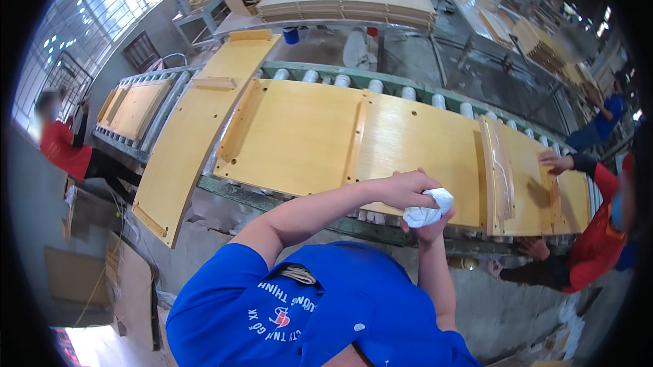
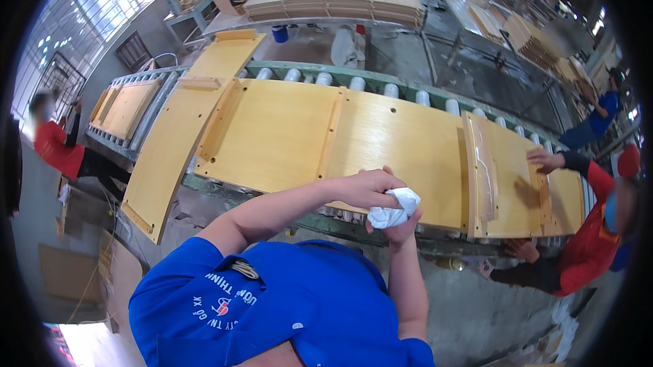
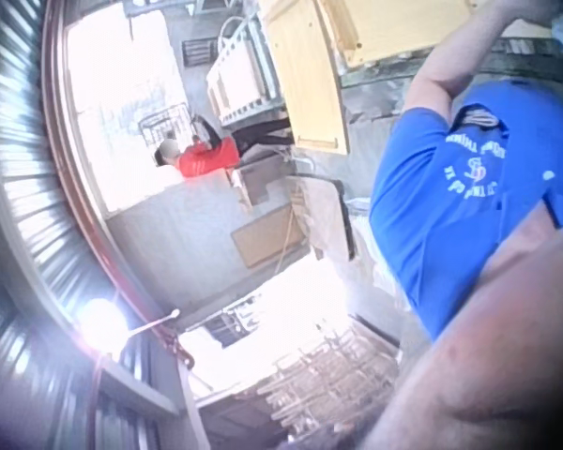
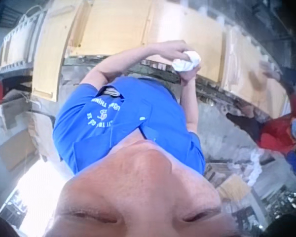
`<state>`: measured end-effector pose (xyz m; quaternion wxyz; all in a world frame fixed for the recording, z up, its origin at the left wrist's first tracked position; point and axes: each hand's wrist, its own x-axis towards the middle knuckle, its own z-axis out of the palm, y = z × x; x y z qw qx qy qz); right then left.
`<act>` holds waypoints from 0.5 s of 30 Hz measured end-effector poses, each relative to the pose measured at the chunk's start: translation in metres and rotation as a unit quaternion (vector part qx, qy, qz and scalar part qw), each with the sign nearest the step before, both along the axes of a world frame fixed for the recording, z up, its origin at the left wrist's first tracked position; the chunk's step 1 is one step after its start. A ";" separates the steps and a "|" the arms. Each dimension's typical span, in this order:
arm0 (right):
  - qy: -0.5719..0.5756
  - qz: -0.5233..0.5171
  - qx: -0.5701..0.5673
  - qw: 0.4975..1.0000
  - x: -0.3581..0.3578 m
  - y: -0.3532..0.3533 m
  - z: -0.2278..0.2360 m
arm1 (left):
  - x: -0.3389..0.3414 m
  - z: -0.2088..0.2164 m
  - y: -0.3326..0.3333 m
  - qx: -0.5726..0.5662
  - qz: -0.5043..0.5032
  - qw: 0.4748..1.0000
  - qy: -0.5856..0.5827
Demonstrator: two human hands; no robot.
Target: The person wipes the surface of large yellow wooden panels with a white cloth while standing at a roller conveyor in a workshop. They move between panels, wipe different sections, and occasionally reposition the panels on the conveyor.
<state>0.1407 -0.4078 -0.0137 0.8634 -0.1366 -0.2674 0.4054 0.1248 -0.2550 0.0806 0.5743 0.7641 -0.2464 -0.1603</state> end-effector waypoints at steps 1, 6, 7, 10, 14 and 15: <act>0.025 0.008 0.001 1.000 -0.004 0.002 -0.005 | 0.002 0.006 0.007 0.037 0.027 0.999 -0.017; 0.169 -0.072 -0.023 0.983 -0.024 0.018 -0.017 | -0.005 -0.026 0.036 0.134 0.212 0.931 -0.266; 0.150 -0.090 -0.031 0.984 -0.029 0.017 -0.013 | -0.011 -0.040 0.044 0.094 0.245 0.942 -0.211; 0.160 -0.088 -0.037 0.982 -0.037 -0.003 -0.013 | -0.026 -0.083 0.062 0.113 0.305 0.921 -0.215; 0.162 -0.081 0.015 0.983 -0.040 -0.039 -0.016 | -0.046 -0.112 0.070 0.196 0.285 0.909 -0.232; 0.157 -0.088 0.026 0.983 -0.042 -0.045 -0.015 | -0.048 -0.114 0.069 0.194 0.274 0.910 -0.243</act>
